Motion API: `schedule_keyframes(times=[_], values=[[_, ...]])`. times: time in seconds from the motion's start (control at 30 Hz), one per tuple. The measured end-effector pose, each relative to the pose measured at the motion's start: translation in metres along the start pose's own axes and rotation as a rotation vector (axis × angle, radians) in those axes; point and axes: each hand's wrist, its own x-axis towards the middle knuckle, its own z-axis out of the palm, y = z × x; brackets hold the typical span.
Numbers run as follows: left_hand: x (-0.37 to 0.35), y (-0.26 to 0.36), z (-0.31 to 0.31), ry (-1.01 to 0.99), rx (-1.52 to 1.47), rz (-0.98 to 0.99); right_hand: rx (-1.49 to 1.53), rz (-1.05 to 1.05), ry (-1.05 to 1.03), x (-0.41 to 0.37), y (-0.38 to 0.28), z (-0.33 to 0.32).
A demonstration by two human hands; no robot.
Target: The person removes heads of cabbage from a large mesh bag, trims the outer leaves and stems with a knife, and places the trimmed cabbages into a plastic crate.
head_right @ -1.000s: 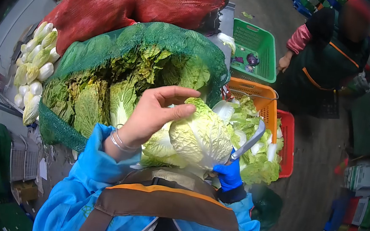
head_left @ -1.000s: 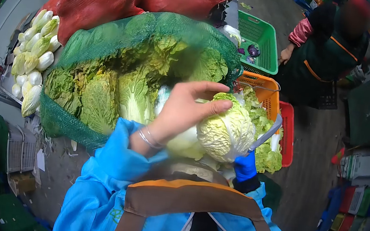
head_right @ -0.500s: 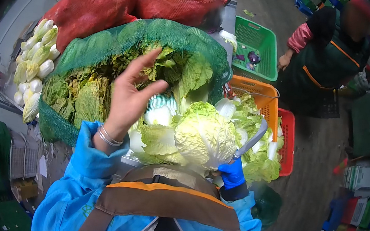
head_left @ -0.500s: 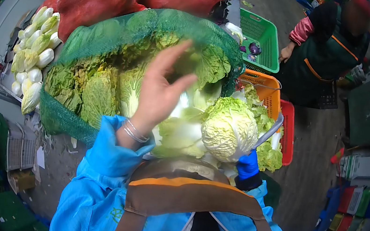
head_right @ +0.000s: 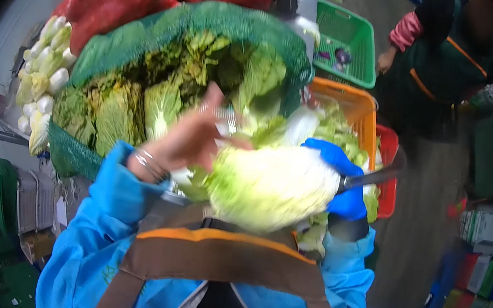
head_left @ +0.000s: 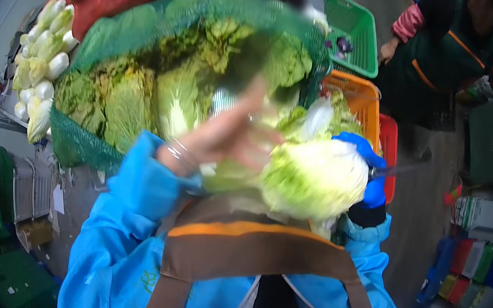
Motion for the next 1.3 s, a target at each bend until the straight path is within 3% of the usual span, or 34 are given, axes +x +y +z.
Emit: schedule_keyframes(times=[0.03,0.07,0.1,0.17,0.23,0.27,0.3,0.33,0.37,0.43,0.5,0.57,0.6,0.63,0.7,0.83,1.03,1.1,1.13,1.17,1.23,1.27,1.3], values=[[0.023,-0.028,0.003,-0.119,-0.346,-0.171,-0.216,-0.238,-0.198,0.019,-0.011,0.008],[0.022,-0.031,0.016,-0.082,-0.077,0.044,-0.350,-0.223,-0.228,0.028,-0.019,0.012],[0.019,-0.022,0.033,-0.282,-0.584,-0.180,-0.482,-0.203,-0.251,0.032,-0.023,0.016],[0.001,-0.011,0.033,-0.303,-0.736,-0.207,-0.510,-0.209,-0.253,0.038,-0.020,0.023],[0.003,-0.019,0.021,-0.217,-0.497,-0.161,-0.487,-0.283,-0.038,0.038,-0.012,0.027],[0.008,-0.027,0.014,-0.218,-0.495,-0.165,-0.301,-0.163,0.162,0.035,-0.007,0.034],[0.015,-0.032,0.006,-0.319,-0.342,0.024,-0.303,-0.178,0.160,0.032,-0.006,0.033],[0.020,-0.034,-0.001,-0.419,-0.181,0.217,-0.213,-0.044,0.256,0.029,-0.004,0.031],[0.019,-0.030,-0.002,-0.424,-0.158,0.235,-0.124,0.086,0.343,0.026,0.000,0.028],[0.014,-0.028,-0.002,-0.317,-0.511,0.222,-0.256,0.271,0.394,0.022,0.014,0.042],[0.012,-0.023,-0.003,-0.281,-0.495,0.225,-0.338,0.273,0.386,0.021,0.011,0.048],[0.005,-0.013,-0.005,-0.012,0.281,0.356,-0.617,-0.147,0.346,0.034,0.019,0.039],[0.003,-0.013,-0.001,0.131,0.479,0.545,-0.885,-0.131,0.273,0.033,0.006,0.036],[-0.007,-0.013,0.003,0.127,0.477,0.526,-0.942,-0.143,0.295,0.031,0.005,0.036],[-0.028,-0.016,0.009,0.334,0.807,0.509,-1.054,-0.134,0.267,0.020,0.001,0.036],[-0.042,-0.042,0.026,0.425,0.777,0.427,-1.138,-0.060,0.143,0.015,-0.006,0.065],[-0.048,-0.041,0.034,0.361,0.783,0.515,-1.273,0.010,0.072,0.018,-0.001,0.067],[-0.053,-0.036,0.033,0.300,0.788,0.562,-1.541,0.502,0.011,0.004,0.031,0.009],[-0.051,-0.032,0.032,0.303,0.895,0.681,-0.774,0.521,0.139,-0.009,0.044,-0.008],[-0.050,-0.032,0.032,0.322,0.988,0.791,-0.568,0.839,0.235,0.002,0.014,0.018],[-0.032,-0.020,0.029,0.299,1.210,1.136,0.228,0.602,0.279,-0.016,0.032,0.025],[-0.028,-0.009,0.032,0.303,1.440,1.236,0.595,0.578,0.289,-0.015,0.033,0.040],[-0.027,-0.001,0.036,0.304,1.673,1.331,0.716,0.485,0.289,-0.012,0.032,0.055]])
